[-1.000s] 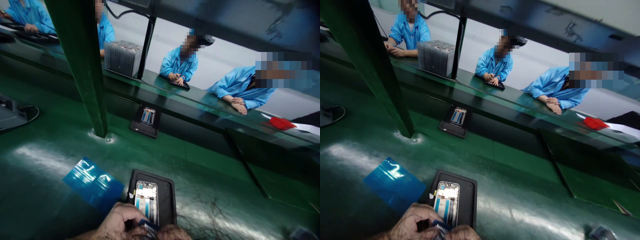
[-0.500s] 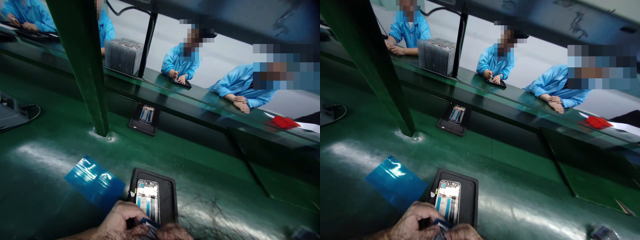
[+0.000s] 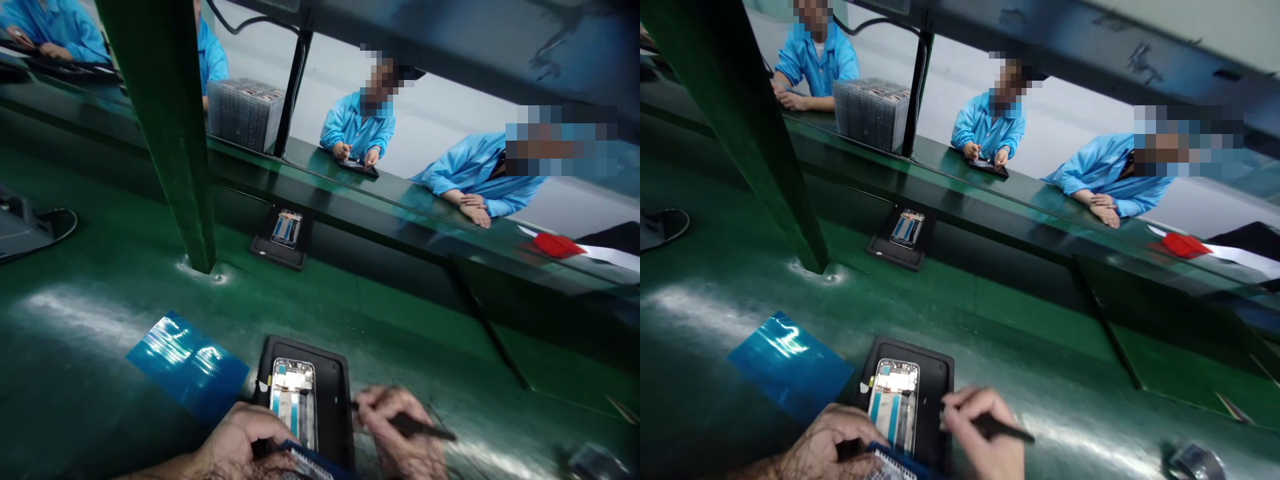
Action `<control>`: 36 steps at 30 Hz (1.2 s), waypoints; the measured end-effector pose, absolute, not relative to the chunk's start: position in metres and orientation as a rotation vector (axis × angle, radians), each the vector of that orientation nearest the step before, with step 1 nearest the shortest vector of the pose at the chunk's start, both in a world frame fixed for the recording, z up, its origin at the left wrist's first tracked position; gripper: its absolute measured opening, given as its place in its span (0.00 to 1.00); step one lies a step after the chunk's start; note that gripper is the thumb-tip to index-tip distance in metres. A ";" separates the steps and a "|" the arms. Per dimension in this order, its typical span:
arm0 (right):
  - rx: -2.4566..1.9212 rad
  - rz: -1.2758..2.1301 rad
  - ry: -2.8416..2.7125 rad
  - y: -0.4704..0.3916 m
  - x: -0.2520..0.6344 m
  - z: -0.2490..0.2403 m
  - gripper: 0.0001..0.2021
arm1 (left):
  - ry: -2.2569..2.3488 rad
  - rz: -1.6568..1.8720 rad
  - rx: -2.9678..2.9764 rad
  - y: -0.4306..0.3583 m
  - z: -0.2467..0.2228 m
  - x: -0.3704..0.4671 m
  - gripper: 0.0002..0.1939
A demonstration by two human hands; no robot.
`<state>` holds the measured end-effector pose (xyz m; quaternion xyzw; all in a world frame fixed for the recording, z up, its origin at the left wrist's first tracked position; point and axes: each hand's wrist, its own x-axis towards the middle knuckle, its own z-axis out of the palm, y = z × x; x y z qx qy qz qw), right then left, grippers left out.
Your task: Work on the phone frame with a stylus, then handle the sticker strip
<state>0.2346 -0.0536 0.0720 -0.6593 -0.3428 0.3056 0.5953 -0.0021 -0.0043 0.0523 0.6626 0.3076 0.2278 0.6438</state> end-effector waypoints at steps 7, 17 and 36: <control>-1.495 1.033 -0.726 -0.001 0.257 0.042 0.20 | 0.698 0.526 1.568 -0.005 0.036 0.000 0.24; -1.635 1.061 -0.825 -0.002 0.249 0.048 0.18 | 0.661 0.636 1.625 -0.009 0.039 -0.001 0.20; -1.460 0.687 -1.299 -0.011 0.249 0.027 0.12 | 0.700 0.654 1.628 -0.011 0.031 0.003 0.23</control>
